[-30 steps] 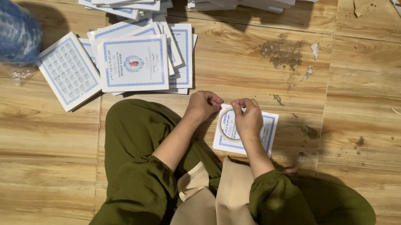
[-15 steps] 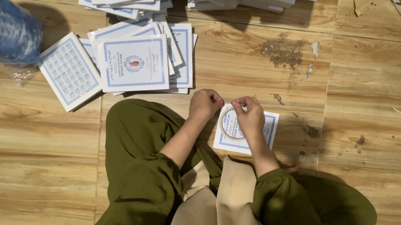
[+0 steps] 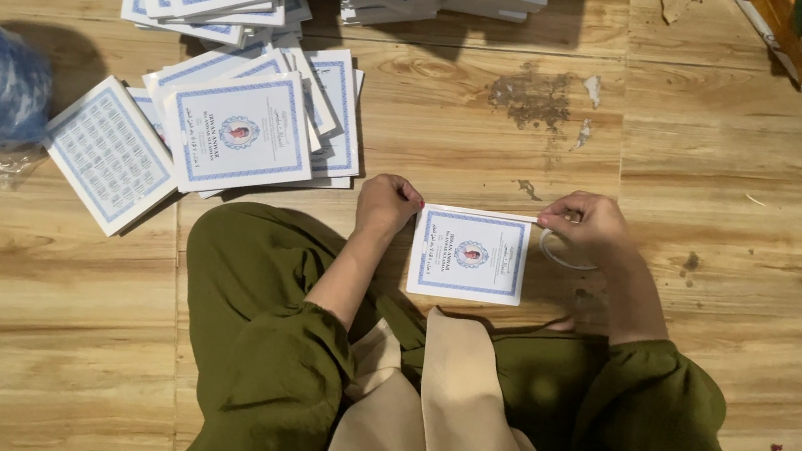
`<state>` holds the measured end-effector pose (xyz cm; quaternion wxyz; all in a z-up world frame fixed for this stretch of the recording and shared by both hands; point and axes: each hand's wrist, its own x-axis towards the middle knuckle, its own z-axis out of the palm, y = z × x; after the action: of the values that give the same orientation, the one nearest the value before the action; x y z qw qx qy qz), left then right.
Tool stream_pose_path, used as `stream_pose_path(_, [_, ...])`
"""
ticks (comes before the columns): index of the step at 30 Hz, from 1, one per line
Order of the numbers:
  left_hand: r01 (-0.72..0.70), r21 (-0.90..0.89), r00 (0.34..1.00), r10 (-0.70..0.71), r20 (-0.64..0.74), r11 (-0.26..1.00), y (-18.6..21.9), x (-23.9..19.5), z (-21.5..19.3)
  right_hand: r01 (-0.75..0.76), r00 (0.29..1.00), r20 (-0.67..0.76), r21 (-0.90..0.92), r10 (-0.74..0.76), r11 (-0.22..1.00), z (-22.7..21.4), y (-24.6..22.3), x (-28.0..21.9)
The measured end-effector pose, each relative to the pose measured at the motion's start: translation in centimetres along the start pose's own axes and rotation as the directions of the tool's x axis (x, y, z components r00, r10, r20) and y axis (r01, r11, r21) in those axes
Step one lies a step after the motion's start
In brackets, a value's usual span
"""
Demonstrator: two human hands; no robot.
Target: Applying double-sided tape to the back of printed cards
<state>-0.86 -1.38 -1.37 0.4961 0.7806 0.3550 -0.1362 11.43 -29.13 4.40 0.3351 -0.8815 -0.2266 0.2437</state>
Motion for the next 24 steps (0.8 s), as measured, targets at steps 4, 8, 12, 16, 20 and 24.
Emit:
stream_pose_path(4, [-0.003,0.016,1.000,0.003,-0.010,1.000,0.3,-0.3,-0.1,-0.143,0.989,-0.021,0.008,0.144,0.990,1.1,-0.4,-0.2])
stream_pose_path(8, [0.023,-0.027,1.000,-0.023,-0.006,0.999,0.7,-0.7,-0.4,-0.293,0.956,-0.004,-0.047,0.293,0.955,2.8,2.9,0.7])
stream_pose_path(12, [0.026,-0.030,1.000,-0.026,-0.012,0.999,1.1,-1.2,-0.8,-0.361,0.932,-0.028,-0.092,0.360,0.928,2.6,2.4,0.9])
stream_pose_path(16, [0.044,-0.031,0.999,-0.044,-0.006,0.999,1.0,-1.0,-0.6,-0.378,0.926,-0.030,-0.123,0.377,0.918,3.5,4.2,1.5])
stream_pose_path(20, [0.045,-0.025,0.999,-0.045,-0.001,0.999,0.6,-0.6,-0.4,-0.382,0.924,-0.015,-0.118,0.383,0.917,4.2,6.1,2.1])
stream_pose_path(24, [0.026,0.003,1.000,-0.026,0.003,1.000,0.0,0.0,0.0,-0.372,0.927,-0.004,-0.115,0.374,0.921,3.9,5.2,2.0])
